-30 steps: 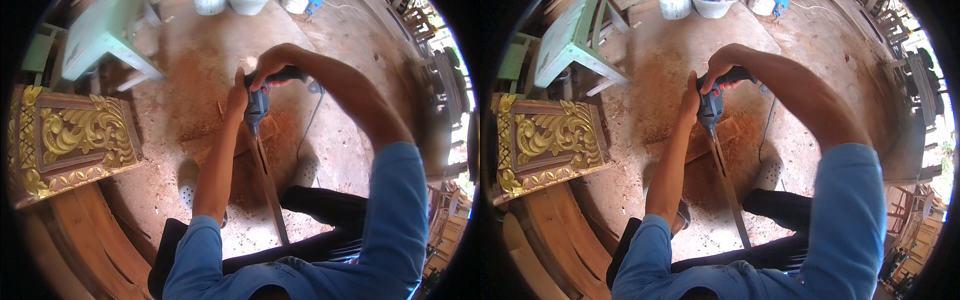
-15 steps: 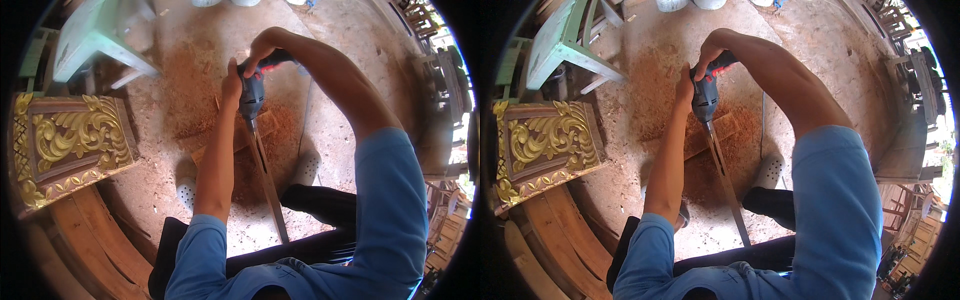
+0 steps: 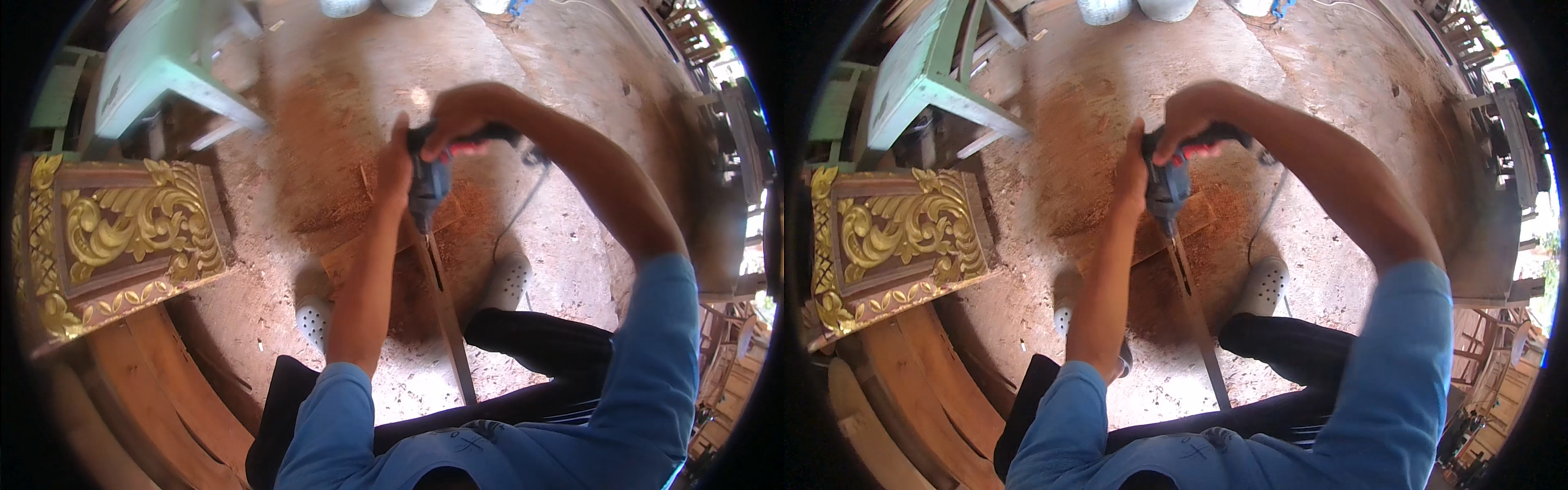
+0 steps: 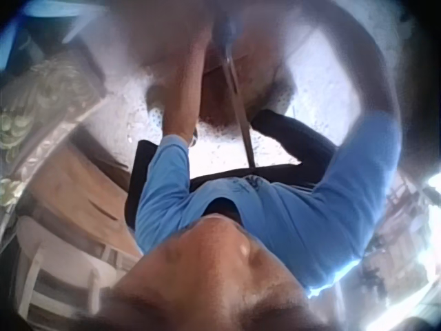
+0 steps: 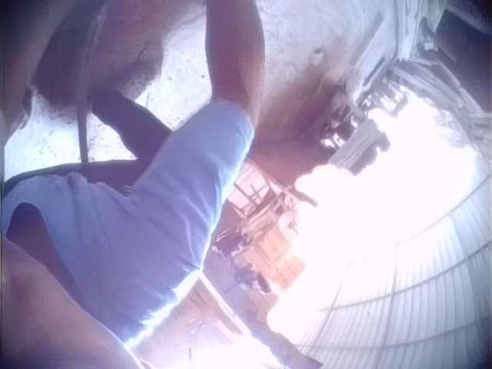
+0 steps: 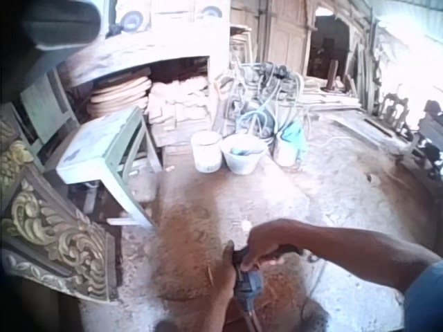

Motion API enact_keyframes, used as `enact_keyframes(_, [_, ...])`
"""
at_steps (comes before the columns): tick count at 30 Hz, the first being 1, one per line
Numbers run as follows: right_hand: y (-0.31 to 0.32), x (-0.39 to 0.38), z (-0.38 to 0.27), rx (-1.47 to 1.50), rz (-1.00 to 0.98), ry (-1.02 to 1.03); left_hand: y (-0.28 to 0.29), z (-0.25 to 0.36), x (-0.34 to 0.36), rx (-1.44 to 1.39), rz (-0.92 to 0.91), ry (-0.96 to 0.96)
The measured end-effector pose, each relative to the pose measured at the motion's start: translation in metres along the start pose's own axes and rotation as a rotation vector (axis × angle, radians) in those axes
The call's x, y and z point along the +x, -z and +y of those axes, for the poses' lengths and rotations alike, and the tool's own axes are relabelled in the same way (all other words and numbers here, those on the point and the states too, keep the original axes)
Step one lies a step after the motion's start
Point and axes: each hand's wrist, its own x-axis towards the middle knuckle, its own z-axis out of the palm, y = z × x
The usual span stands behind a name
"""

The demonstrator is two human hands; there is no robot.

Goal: The person uses a power drill to carve a pattern into a wooden plank, then switches to a chisel and hammer to refine the carved area. The work is performed on the floor in a cluttered workshop.

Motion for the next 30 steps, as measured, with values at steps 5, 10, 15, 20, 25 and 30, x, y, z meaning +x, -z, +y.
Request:
enact_keyframes(5, [-0.128, -0.112, 0.025, -0.261, 0.566, 0.279, -0.014, -0.023, -0.097, 0.096, 0.078, -0.425])
enact_keyframes(10, [-0.246, -0.196, 0.019, -0.032, 0.567, 0.152, -0.017, -0.033, -0.187, 0.13, -0.123, -0.838])
enact_keyframes(15, [-0.308, -0.237, 0.027, 0.238, 0.691, 0.154, -0.032, -0.012, -0.231, 0.294, -0.306, -1.017])
enact_keyframes(20, [-0.334, -0.227, 0.028, 0.393, 0.821, 0.104, -0.036, -0.003, -0.222, 0.367, -0.409, -1.128])
enact_keyframes(25, [-0.324, -0.209, 0.026, 0.404, 0.839, 0.133, -0.03, -0.009, -0.204, 0.331, -0.367, -1.146])
enact_keyframes(30, [-0.313, -0.198, 0.025, 0.368, 0.834, 0.135, -0.027, -0.017, -0.195, 0.328, -0.33, -1.107])
